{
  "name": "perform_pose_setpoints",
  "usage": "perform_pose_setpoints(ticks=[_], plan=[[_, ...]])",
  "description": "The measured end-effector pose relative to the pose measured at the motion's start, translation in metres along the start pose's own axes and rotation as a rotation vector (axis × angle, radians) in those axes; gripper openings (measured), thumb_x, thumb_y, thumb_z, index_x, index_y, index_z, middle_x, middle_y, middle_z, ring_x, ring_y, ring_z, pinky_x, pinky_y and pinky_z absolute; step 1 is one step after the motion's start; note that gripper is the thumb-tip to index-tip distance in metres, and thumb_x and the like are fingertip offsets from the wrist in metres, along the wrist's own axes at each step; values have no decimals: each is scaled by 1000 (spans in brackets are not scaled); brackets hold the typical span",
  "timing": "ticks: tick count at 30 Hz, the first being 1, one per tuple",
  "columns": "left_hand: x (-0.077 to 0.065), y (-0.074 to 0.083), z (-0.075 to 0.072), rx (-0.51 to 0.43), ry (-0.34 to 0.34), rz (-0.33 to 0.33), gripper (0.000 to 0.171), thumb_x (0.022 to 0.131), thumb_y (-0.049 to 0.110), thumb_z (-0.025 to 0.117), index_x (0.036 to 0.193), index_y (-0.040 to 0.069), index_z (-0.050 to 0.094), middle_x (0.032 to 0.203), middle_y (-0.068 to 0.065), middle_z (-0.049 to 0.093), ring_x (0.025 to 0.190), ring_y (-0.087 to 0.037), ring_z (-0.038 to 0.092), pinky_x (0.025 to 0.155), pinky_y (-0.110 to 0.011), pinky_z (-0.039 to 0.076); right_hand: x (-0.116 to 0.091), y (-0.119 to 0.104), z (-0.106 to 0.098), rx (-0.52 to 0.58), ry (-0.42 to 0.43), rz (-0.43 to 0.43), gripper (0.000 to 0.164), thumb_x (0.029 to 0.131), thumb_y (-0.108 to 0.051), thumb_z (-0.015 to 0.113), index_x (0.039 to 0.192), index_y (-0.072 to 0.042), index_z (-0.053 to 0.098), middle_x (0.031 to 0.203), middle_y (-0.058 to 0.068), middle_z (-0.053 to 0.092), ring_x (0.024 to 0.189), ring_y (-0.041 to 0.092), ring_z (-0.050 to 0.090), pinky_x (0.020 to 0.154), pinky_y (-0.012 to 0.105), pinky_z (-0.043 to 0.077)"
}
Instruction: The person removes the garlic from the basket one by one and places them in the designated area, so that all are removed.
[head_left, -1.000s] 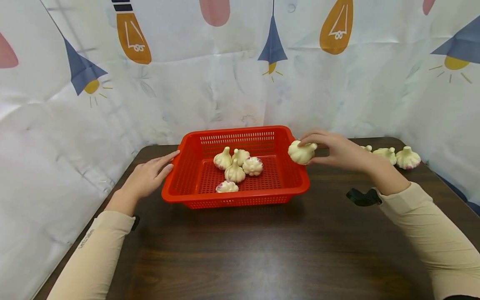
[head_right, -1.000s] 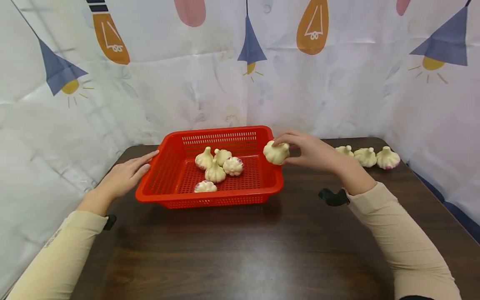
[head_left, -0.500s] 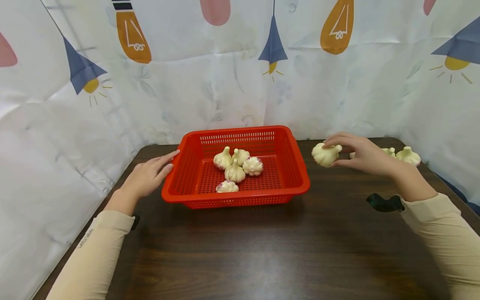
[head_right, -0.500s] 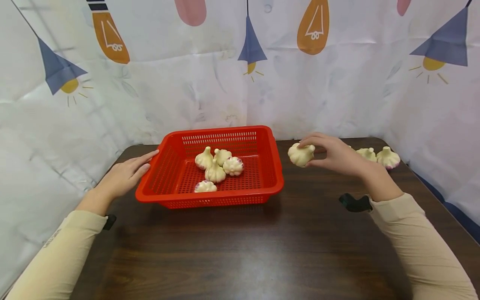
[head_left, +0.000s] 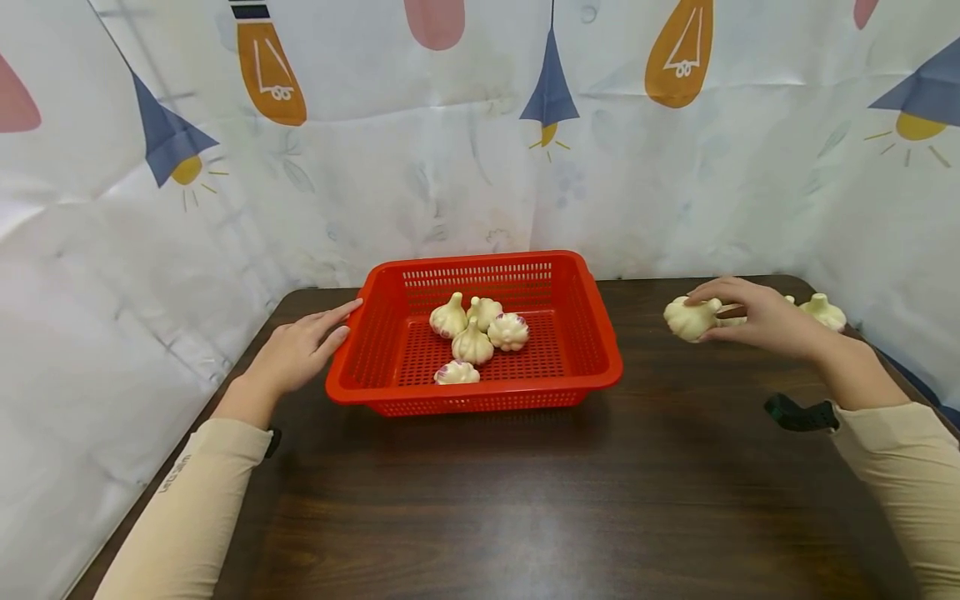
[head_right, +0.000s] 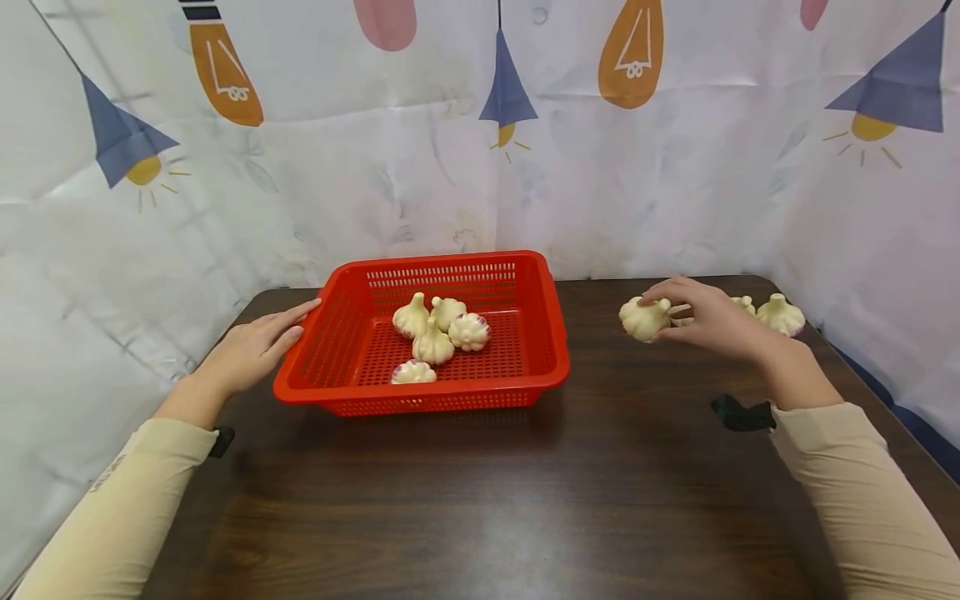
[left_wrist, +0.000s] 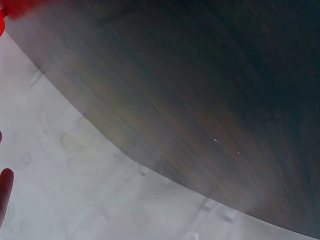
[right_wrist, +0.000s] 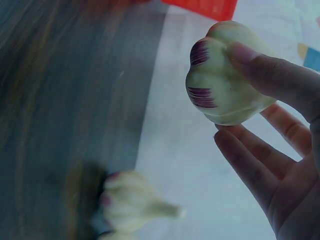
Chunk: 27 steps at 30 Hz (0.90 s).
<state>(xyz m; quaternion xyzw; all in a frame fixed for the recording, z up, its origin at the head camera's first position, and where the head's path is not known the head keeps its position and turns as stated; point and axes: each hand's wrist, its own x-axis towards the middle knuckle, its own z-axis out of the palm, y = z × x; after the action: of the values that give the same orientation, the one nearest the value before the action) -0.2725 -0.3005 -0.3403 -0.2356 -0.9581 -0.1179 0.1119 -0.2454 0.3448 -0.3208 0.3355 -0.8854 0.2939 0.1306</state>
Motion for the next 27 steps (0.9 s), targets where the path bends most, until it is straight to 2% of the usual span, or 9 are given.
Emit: perform_pose_setpoints(ticks=[6,10,16,19,22,27], plan=[[0,1,0,-9,-9,-14,55,110,42,40,160,19,38,147,-27,52,128,-47,52,100,-68,42,-16,17,-1,-18,1,47,56,68,14,87,120,-1,70,123,-3,60,103,-14,52,76,14,54],[-1,2,0,-18,-13,-20,56,110,42,40,160,19,38,147,-27,52,128,-47,52,101,-68,41,-25,26,-2,-34,2,92,55,69,11,88,120,0,70,123,5,60,101,-14,51,74,17,56],[-1,3,0,-19,-16,-25,56,110,42,39,161,19,37,148,-27,51,130,-47,51,102,-68,41,-33,36,-6,-113,-42,174,48,74,6,88,119,2,70,121,17,60,90,-7,51,70,26,58],[-1,3,0,-16,-12,-21,56,110,42,40,161,19,37,148,-26,51,130,-47,51,101,-68,41,-39,40,-7,-107,-58,211,48,76,6,86,120,3,69,119,19,59,91,-9,49,71,29,59],[-1,3,-1,-16,-11,-19,56,110,41,40,161,19,38,148,-26,51,129,-47,51,101,-68,41,-42,44,-8,-89,-68,249,47,78,7,85,122,4,67,121,22,57,94,-15,46,72,27,58],[-1,3,-1,-20,-19,-18,56,110,41,40,161,18,37,148,-26,50,130,-47,51,101,-68,42,-45,53,-7,-87,-69,223,45,77,10,83,119,9,67,118,26,61,90,-10,54,68,28,58]])
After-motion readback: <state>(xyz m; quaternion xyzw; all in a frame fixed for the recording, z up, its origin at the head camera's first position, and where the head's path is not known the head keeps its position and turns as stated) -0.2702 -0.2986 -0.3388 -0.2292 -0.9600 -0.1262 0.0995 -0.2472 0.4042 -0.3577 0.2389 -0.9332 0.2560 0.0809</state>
